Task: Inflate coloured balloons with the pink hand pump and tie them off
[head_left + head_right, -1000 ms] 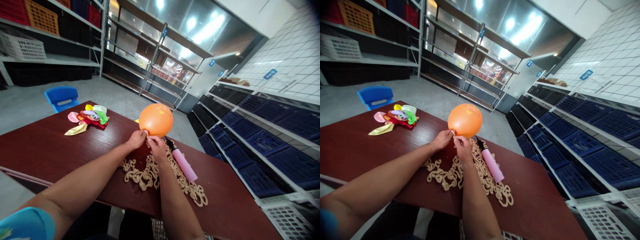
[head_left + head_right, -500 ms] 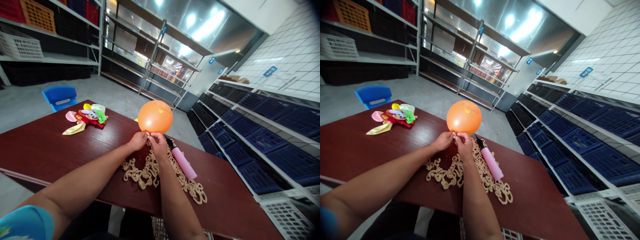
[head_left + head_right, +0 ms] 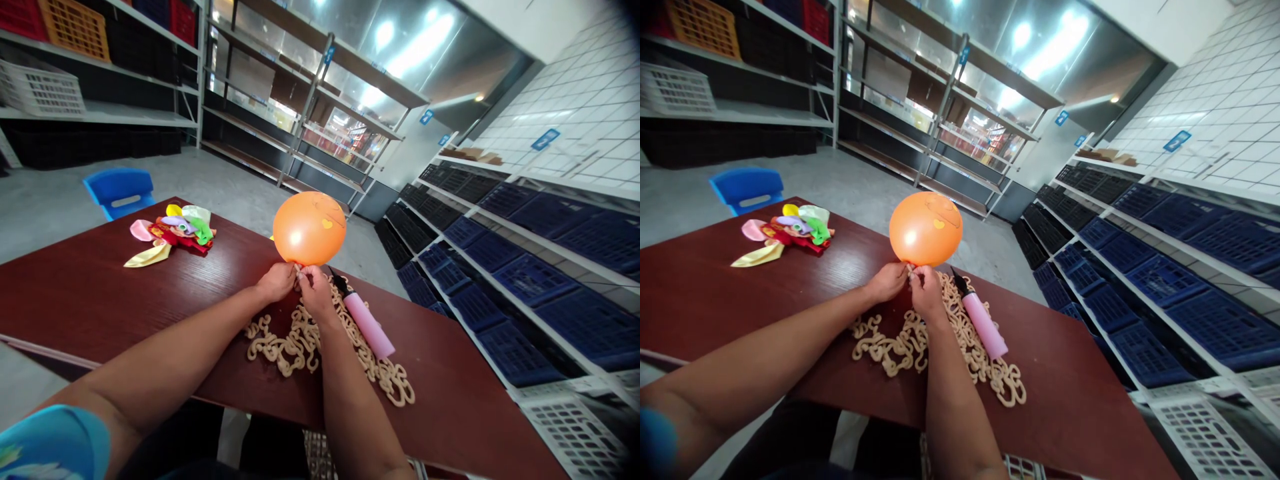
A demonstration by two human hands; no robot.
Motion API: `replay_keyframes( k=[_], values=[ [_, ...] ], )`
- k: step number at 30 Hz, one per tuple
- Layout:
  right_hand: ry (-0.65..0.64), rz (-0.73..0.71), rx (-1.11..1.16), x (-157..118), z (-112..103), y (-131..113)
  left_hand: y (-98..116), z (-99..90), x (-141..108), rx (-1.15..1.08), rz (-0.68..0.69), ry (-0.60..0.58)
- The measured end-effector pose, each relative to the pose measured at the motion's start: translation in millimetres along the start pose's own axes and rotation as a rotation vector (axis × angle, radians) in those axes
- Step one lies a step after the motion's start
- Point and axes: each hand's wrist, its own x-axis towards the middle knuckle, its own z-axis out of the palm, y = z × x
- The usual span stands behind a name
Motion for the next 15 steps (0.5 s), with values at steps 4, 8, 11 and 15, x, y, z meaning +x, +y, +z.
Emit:
replay_keyframes(
  k=[4,8,11,15],
  values=[
    [0.183,-0.051,-0.139,-2.3,5.1,-3.8,8.8,0.1,0.1,-0.03,-0.002,-0.014],
    [0.347,-0.104,-0.288,-3.7,10.8,-6.7,11.1,2.0,-0.5,-0.097,0.02,-0.023],
    [0.412,-0.085,-0.332,-3.6,12.5,-5.8,9.2,4.6,-0.8,-0.191,0.016,-0.062],
    [0.37,-0.096,-0.289,-3.0,10.7,-2.8,5.1,5.7,0.0,-0.286,-0.051,-0.084]
  ],
)
